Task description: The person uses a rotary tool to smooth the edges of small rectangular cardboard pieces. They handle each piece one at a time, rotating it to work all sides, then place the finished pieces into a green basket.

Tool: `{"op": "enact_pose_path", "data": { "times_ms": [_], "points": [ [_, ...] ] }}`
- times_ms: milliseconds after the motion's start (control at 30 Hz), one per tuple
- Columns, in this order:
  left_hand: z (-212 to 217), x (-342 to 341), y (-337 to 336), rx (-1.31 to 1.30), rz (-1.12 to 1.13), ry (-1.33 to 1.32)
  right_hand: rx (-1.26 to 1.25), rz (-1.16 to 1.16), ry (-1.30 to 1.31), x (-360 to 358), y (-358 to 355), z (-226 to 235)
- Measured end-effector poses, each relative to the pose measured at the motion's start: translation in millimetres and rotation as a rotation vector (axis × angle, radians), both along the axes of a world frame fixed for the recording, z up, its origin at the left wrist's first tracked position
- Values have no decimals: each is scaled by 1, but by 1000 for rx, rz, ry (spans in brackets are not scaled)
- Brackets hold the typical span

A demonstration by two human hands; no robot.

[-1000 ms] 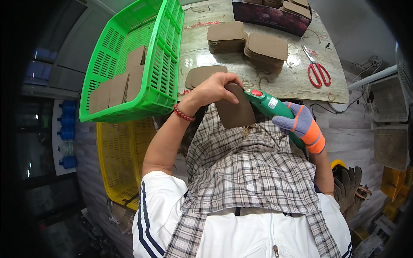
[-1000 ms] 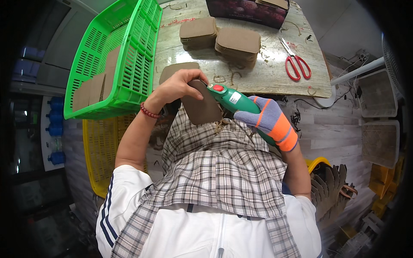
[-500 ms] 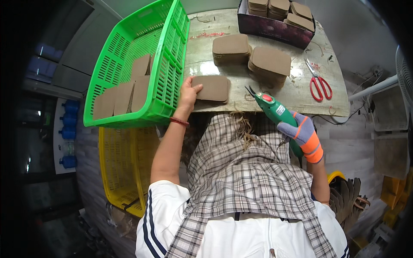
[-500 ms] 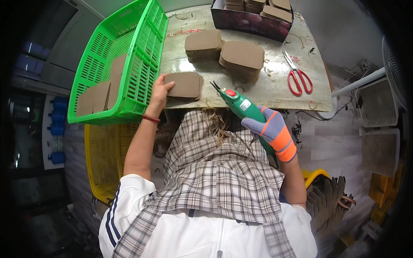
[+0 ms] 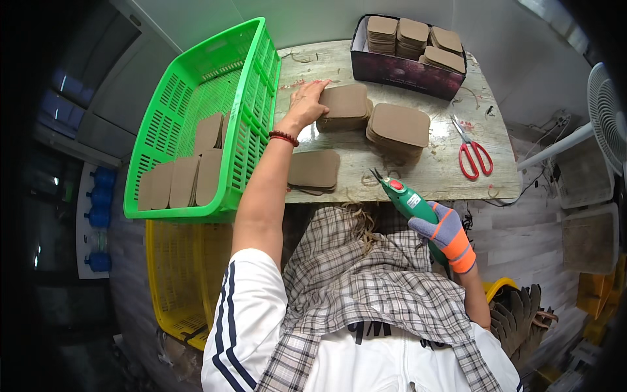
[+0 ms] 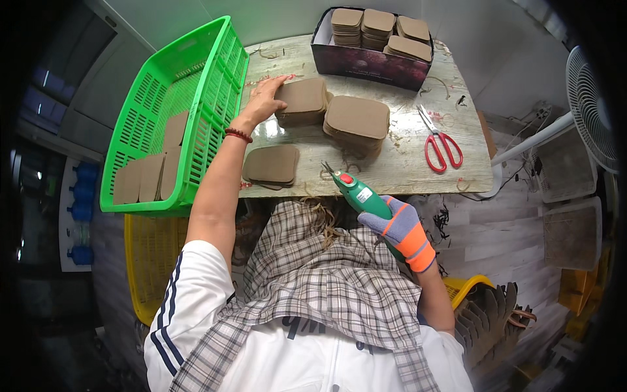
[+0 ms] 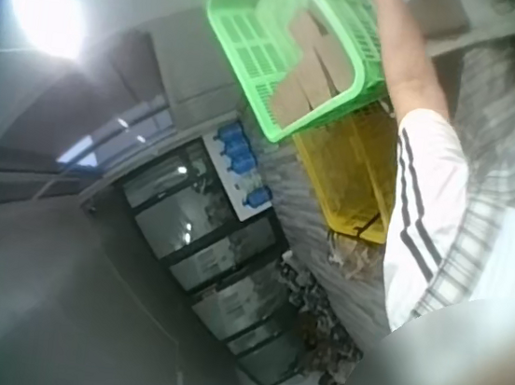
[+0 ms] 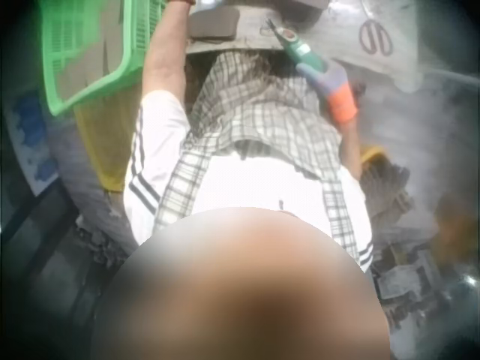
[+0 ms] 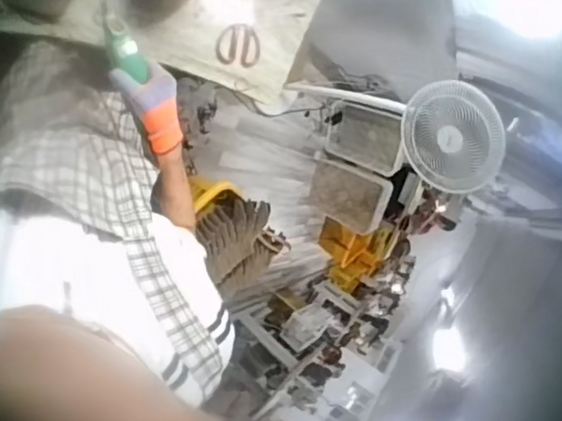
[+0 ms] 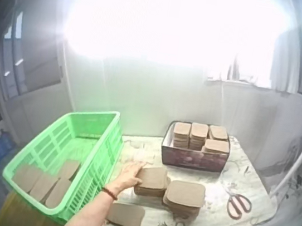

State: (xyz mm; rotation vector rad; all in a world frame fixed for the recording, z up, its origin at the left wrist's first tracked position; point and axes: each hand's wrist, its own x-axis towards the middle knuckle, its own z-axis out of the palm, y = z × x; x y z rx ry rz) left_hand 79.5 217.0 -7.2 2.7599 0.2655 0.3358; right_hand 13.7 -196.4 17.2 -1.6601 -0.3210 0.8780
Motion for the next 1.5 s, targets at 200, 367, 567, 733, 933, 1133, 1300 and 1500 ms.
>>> {"op": "enact_pose_path", "data": {
  "times_ms": [200, 367, 567, 733, 933, 1133, 1300, 1500],
  "points": [
    [27, -9, -19, 58, 67, -186, -29, 11, -73, 2, -3, -1],
    [35, -43, -24, -952, 149, -298, 25, -25, -113, -1, -1, 5],
    [19, -73, -124, -1840, 60, -807, 43, -150, -134, -4, 6, 19],
    [8, -76, -166, -2160, 14, -899, 80, -185, -109, -5, 11, 23],
    [11, -79, -184, -2229, 35, -859, 110, -184, -79, -9, 9, 28],
    [8, -81, -198, -2192, 40, -827, 117, -195, -57, -10, 8, 27],
    [6, -91, -210, -2180, -13, -727, 152, -210, -70, -8, 5, 32],
    [-12, -101, -217, -2151, -88, -587, 131, -234, -93, -2, 0, 39]
  ]
}}
